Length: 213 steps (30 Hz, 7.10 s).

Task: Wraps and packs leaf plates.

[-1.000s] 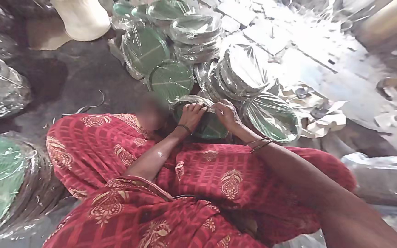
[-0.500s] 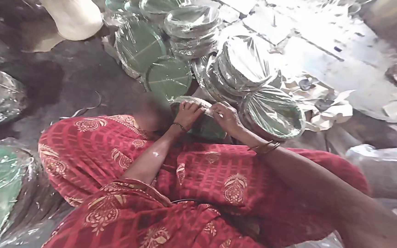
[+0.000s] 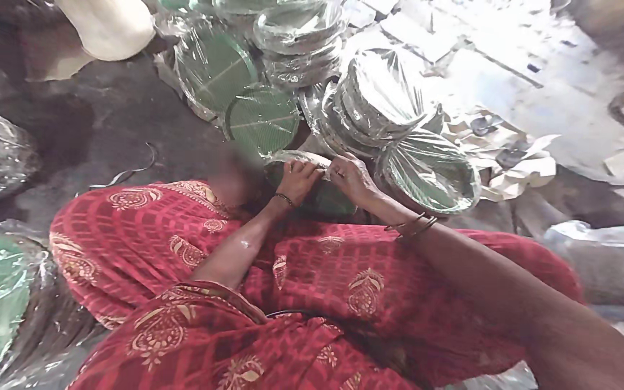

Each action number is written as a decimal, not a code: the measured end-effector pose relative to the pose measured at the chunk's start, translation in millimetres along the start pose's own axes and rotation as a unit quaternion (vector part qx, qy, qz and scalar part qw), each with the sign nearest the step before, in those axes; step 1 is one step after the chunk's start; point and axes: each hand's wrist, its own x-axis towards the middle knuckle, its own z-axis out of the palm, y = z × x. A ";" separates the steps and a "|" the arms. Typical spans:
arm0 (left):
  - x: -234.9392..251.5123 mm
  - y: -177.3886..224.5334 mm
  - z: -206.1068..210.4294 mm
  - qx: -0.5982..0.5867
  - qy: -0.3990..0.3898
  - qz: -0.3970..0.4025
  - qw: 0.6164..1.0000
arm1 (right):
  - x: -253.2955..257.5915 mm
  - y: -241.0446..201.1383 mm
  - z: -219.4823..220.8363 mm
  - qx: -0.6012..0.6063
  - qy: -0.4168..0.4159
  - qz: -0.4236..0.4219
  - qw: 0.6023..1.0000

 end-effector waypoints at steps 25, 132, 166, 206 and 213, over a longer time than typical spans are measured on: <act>4.7 1.9 -10.8 0.021 -0.069 -0.009 0.997 | -2.9 1.4 -3.5 -0.155 -0.042 -0.017 0.987; 36.0 -115.0 -106.8 -0.392 0.138 -0.221 0.882 | 31.2 -8.0 -61.7 -0.019 0.020 -0.031 0.999; 32.4 -77.4 -165.3 -0.602 -0.037 -0.315 0.732 | 3.4 -29.1 -156.0 0.348 0.210 0.147 0.902; 75.3 -18.0 -204.5 -0.799 0.175 -0.166 0.550 | -3.9 -76.4 -181.1 0.540 0.272 0.200 0.771; 67.4 20.5 -215.3 -0.734 0.083 -0.196 0.645 | -0.2 -57.5 -178.6 0.576 0.233 0.181 0.763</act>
